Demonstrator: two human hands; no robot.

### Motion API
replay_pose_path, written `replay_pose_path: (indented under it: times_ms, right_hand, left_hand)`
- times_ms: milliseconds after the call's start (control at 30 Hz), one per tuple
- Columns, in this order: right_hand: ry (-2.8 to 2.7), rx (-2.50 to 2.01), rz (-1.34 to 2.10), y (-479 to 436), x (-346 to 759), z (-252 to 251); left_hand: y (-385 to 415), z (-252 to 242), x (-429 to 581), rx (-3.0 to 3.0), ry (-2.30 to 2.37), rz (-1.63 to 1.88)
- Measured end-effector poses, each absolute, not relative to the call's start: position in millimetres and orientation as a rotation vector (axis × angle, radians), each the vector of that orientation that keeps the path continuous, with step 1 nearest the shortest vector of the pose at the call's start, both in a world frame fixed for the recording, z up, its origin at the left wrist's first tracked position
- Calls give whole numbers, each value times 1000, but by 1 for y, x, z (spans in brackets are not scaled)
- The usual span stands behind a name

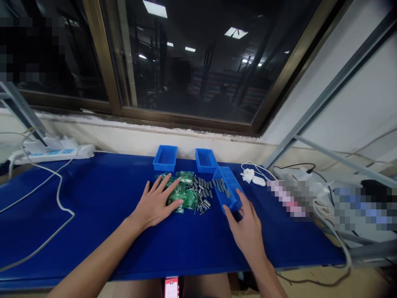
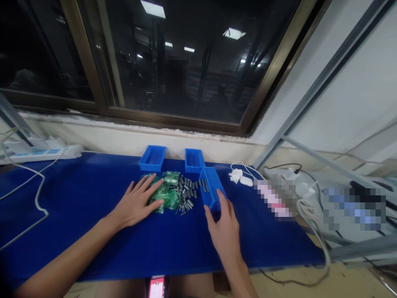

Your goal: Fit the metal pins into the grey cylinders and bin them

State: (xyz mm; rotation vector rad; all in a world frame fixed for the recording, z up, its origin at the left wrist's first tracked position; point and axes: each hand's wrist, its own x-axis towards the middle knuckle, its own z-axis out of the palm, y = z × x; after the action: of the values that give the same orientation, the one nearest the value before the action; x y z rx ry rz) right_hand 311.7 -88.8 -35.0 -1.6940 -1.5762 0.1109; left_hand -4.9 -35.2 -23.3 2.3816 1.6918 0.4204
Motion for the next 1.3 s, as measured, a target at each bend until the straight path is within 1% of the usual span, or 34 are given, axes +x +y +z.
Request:
replay_pose_path:
  times_ms: [200,467,700,833,933,1100,1300]
  right_hand:
    - [-1721,-1707,-131,-95,308,-28]
    - [-1752,-1740,-243,-94,311,-24]
    - [-1782,-1756,-379,-93,322,-20]
    - [-1751,-1736,-374,-92,328,-17]
    - [-1682,-1734,-320,-91,331,-16]
    - [-1553,-1723,-122,-93,337,-22]
    - [-1438,-1672,87,-96,345,-31]
  left_hand:
    - [-33,-23,5,2396,1624,441]
    - [-27,-17,23,2411,1593,369]
    - [-28,-19,22,2430,1608,422]
    - [-20,-8,33,2462,1568,477]
    - [-1,-1,51,2517,1473,429]
    - [34,0,75,2473,1358,294]
    - [39,-2,75,2474,1320,279]
